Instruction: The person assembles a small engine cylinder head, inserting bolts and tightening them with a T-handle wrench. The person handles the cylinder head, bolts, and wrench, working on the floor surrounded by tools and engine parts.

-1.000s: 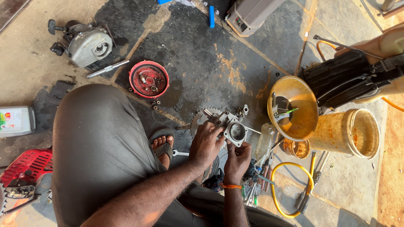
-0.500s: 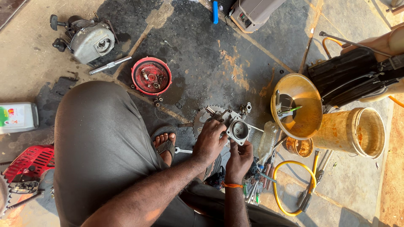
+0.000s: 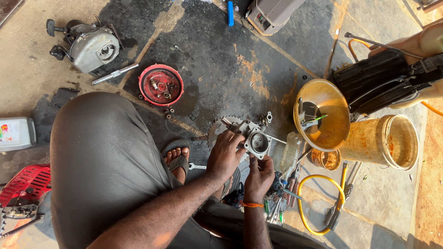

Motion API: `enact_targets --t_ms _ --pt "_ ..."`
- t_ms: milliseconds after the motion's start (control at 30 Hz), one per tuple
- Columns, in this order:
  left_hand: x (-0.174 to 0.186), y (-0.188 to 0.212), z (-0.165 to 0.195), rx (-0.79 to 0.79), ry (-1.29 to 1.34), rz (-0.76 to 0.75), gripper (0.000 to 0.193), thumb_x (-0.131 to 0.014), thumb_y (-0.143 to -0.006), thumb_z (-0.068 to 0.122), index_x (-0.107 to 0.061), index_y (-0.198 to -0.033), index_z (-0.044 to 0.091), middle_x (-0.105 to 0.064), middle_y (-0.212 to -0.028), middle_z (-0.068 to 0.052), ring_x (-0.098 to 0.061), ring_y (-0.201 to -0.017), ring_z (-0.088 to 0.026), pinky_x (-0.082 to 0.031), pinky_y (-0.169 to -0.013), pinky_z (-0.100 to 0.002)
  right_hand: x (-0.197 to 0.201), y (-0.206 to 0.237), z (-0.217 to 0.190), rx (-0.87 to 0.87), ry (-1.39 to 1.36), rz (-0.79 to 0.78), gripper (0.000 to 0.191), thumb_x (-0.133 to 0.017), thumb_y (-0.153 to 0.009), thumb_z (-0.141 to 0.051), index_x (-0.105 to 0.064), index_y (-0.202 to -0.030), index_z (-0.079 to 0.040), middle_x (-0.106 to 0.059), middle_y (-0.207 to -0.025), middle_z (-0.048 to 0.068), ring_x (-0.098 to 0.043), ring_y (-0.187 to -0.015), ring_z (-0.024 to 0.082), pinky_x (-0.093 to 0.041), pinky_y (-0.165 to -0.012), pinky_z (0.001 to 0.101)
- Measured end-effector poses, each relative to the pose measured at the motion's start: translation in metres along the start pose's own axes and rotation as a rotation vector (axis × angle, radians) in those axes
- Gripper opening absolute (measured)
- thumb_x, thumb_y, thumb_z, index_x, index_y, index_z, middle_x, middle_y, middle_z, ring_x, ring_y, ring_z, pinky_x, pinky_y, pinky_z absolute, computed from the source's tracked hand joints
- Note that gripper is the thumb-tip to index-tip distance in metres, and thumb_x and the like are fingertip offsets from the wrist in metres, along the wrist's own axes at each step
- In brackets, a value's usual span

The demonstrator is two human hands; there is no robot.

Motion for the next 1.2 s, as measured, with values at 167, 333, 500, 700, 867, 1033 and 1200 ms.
enact_targets --t_ms 167,333,500,700,867,1033,1200 --pt "-0.009 0.004 -0.005 0.000 0.052 0.014 0.028 -0.075 -0.089 0.007 -0.058 -0.111 0.004 -0.057 -0.105 -0.010 -0.060 -0.107 -0.029 -0.054 -0.087 -0.043 0.000 -0.003 0.004 0.074 0.016 0.017 0.024 -0.080 -0.094 -0.017 -0.061 -0.091 -0.004 -0.065 -0.080 0.002 -0.057 -0.072 0.006 -0.048 -0.064 0.0244" --pt "-0.010 0.008 -0.004 -0.033 0.025 0.069 0.022 -0.073 -0.092 0.008 -0.059 -0.108 0.004 -0.059 -0.104 -0.010 -0.060 -0.106 -0.030 -0.054 -0.087 -0.044 -0.003 -0.005 0.002 0.067 0.014 0.016 0.032 -0.082 -0.095 -0.017 -0.053 -0.093 -0.004 -0.061 -0.079 0.003 -0.055 -0.071 0.008 -0.046 -0.062 0.0262" --pt "-0.008 0.009 -0.004 -0.023 -0.010 0.037 0.024 -0.074 -0.094 0.014 -0.061 -0.112 0.005 -0.058 -0.107 -0.010 -0.060 -0.106 -0.027 -0.056 -0.087 -0.041 -0.003 -0.003 -0.010 0.058 0.063 -0.010 0.032 -0.078 -0.091 -0.022 -0.059 -0.110 -0.005 -0.070 -0.091 0.003 -0.068 -0.085 0.010 -0.056 -0.072 0.0282" --pt "0.000 0.001 -0.001 -0.022 0.018 0.016 0.038 -0.079 -0.085 0.015 -0.059 -0.114 0.004 -0.056 -0.106 -0.012 -0.060 -0.106 -0.029 -0.054 -0.085 -0.043 0.002 0.000 -0.012 0.033 0.123 0.016 0.035 -0.077 -0.091 -0.022 -0.062 -0.117 -0.004 -0.069 -0.094 0.005 -0.067 -0.086 0.012 -0.056 -0.075 0.0290" --pt "-0.006 0.003 0.001 -0.036 0.007 0.050 0.024 -0.075 -0.089 0.008 -0.058 -0.105 0.005 -0.057 -0.105 -0.011 -0.060 -0.107 -0.030 -0.054 -0.089 -0.044 0.000 0.001 -0.012 0.040 0.118 0.014 0.030 -0.078 -0.093 -0.022 -0.064 -0.111 -0.002 -0.069 -0.088 0.005 -0.065 -0.081 0.011 -0.054 -0.073 0.0274" --pt "-0.012 0.008 -0.005 -0.007 0.017 0.053 0.020 -0.071 -0.093 0.007 -0.058 -0.109 0.004 -0.058 -0.107 -0.010 -0.060 -0.106 -0.028 -0.056 -0.086 -0.042 0.000 0.002 -0.012 0.000 0.095 0.020 0.025 -0.077 -0.093 -0.021 -0.066 -0.107 -0.003 -0.069 -0.087 0.003 -0.062 -0.077 0.009 -0.052 -0.068 0.0271" --pt "-0.008 0.008 -0.001 -0.048 -0.016 0.038 0.027 -0.075 -0.092 0.011 -0.060 -0.113 0.005 -0.058 -0.102 -0.010 -0.060 -0.102 -0.028 -0.055 -0.084 -0.043 0.003 0.002 -0.004 -0.018 0.066 0.016 0.020 -0.076 -0.094 -0.020 -0.066 -0.099 -0.004 -0.069 -0.081 0.002 -0.058 -0.071 0.007 -0.046 -0.063 0.0244"
Point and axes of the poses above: each hand's wrist, its own y-axis away from the middle knuckle, its own x-axis out of the back of the hand, z = x × y, the point moved 10 cm from there along -y, towards the middle knuckle
